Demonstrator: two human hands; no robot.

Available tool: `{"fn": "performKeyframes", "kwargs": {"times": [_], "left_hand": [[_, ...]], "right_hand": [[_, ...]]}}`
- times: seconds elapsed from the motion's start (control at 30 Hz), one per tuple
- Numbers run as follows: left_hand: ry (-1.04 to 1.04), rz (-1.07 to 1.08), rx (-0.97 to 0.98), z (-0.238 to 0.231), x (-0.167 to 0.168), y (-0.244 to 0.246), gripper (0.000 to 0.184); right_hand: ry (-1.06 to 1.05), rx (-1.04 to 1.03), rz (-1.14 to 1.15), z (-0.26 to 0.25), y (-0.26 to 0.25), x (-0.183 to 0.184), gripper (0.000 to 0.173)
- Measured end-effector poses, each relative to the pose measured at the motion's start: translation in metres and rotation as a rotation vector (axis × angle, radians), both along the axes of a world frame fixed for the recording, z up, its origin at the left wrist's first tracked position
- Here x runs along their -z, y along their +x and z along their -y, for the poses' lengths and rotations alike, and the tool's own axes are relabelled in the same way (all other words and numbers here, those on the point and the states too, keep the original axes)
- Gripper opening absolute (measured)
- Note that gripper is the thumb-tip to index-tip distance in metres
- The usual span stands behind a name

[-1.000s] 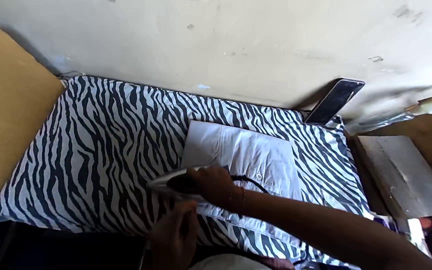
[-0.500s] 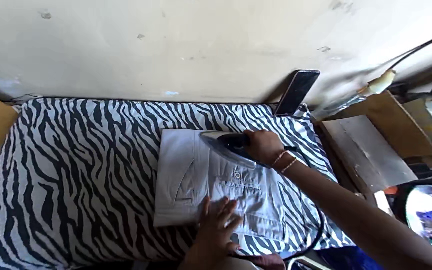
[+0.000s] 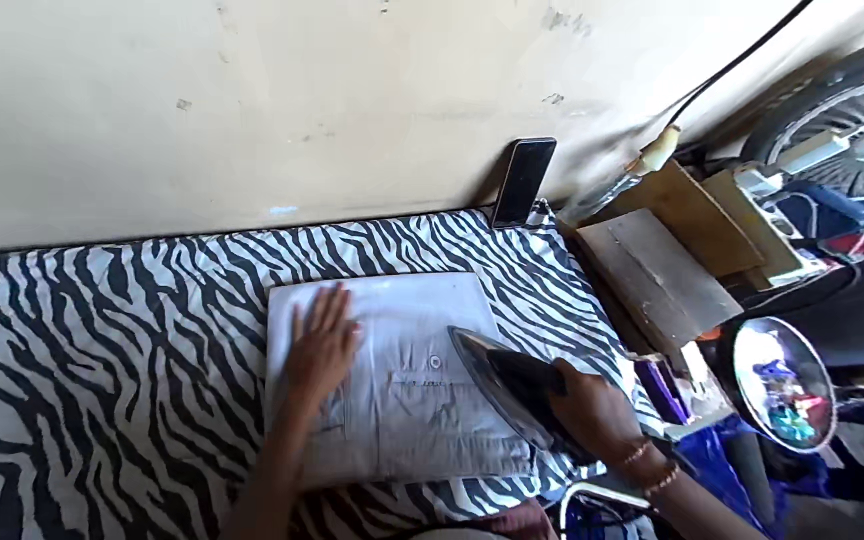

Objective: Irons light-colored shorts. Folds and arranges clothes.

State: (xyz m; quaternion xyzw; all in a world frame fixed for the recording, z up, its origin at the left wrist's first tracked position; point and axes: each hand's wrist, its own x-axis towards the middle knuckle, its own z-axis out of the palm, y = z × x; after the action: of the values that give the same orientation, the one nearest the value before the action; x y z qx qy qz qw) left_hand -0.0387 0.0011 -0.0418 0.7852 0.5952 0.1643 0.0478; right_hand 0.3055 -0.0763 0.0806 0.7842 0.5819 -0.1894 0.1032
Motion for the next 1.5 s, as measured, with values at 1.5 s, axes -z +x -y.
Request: {"fn": "performKeyframes", "kwargs": {"times": [1.5], "left_hand": [[-0.609,1.126,-0.428,0.063,-0.051,-0.068,0.050]], "right_hand": [[-0.030,-0.051,-0.212,-0.108,-0.212,-0.028,0.054]]}}
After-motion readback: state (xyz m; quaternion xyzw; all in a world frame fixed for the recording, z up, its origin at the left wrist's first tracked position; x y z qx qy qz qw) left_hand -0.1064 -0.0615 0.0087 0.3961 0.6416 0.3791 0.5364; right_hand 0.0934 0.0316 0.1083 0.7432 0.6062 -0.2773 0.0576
